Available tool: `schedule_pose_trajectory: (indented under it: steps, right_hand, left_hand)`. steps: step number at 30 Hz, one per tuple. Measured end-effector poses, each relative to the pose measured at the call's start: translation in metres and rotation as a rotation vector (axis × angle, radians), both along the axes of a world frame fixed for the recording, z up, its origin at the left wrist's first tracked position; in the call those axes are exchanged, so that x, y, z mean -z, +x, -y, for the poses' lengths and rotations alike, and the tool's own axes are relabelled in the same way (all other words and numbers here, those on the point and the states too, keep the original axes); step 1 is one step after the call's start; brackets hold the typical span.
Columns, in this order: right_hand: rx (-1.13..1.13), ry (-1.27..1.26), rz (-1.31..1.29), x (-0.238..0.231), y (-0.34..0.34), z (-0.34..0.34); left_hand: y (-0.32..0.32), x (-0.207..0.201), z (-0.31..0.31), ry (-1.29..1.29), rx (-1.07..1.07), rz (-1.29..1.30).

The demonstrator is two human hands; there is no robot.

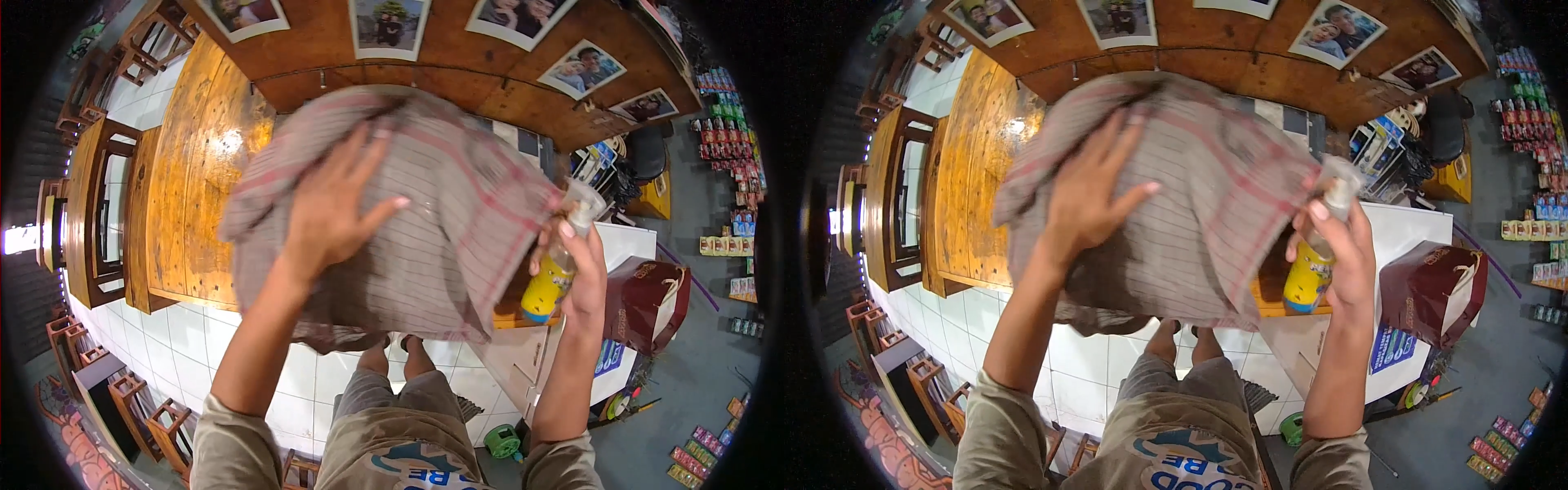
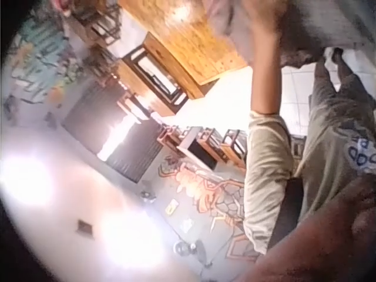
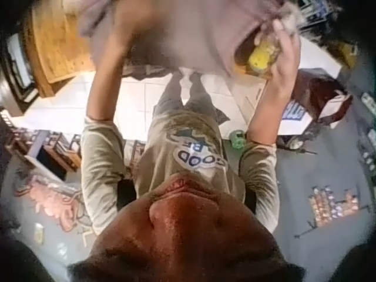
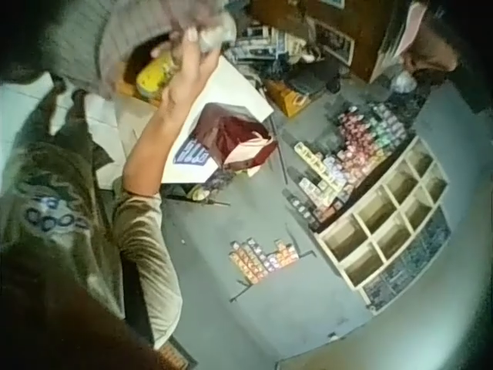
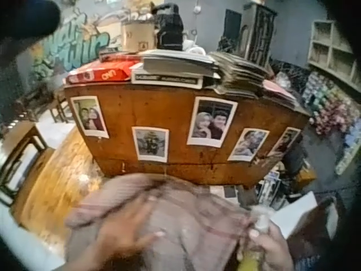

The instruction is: Cleaning a wooden counter, a chessboard, and several ashtrays with a spray bottle and cloth.

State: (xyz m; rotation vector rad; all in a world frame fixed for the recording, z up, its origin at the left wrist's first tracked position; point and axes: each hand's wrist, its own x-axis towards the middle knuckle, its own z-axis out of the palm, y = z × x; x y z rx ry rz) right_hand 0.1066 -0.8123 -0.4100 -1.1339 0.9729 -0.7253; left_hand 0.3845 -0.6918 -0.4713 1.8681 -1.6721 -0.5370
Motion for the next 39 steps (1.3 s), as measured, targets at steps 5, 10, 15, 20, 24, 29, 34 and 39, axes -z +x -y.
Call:
schedule_pose_trajectory:
  steps: [5, 10, 15, 20, 24, 29, 34, 39]
  right_hand:
    - [0.06, -0.027, 0.02, -0.003, -0.001, 0.019]
    - [0.113, -0.027, 0.175, -0.006, -0.026, 0.016]
    - [-0.006, -0.052, 0.133, -0.015, -0.025, 0.013]
    - [-0.168, 0.048, 0.065, -0.008, 0.013, 0.013]
    - [-0.246, 0.095, 0.006, 0.006, 0.048, 0.015]
    - [-0.141, 0.074, 0.118, 0.002, 0.034, 0.025]
    - [-0.123, 0.097, 0.206, -0.008, 0.019, 0.012]
    - [-0.176, 0.095, 0.101, -0.009, 0.013, -0.002]
  left_hand:
    - [-0.047, 0.021, 0.028, -0.128, -0.16, 0.384]
    - [-0.147, 0.009, 0.095, -0.107, 0.063, 0.211]
    - [-0.128, 0.031, 0.068, -0.327, 0.163, 0.105]
    - [-0.003, 0.012, -0.024, -0.19, -0.114, 0.282]
    - [0.016, -0.002, -0.046, 0.031, -0.371, 0.568]
    - [-0.062, 0.007, 0.007, -0.165, -0.173, 0.327]
    - [-0.107, 0.021, 0.064, -0.261, 0.072, 0.239]
    - [-0.017, 0.004, 0.036, 0.07, -0.12, 0.061]
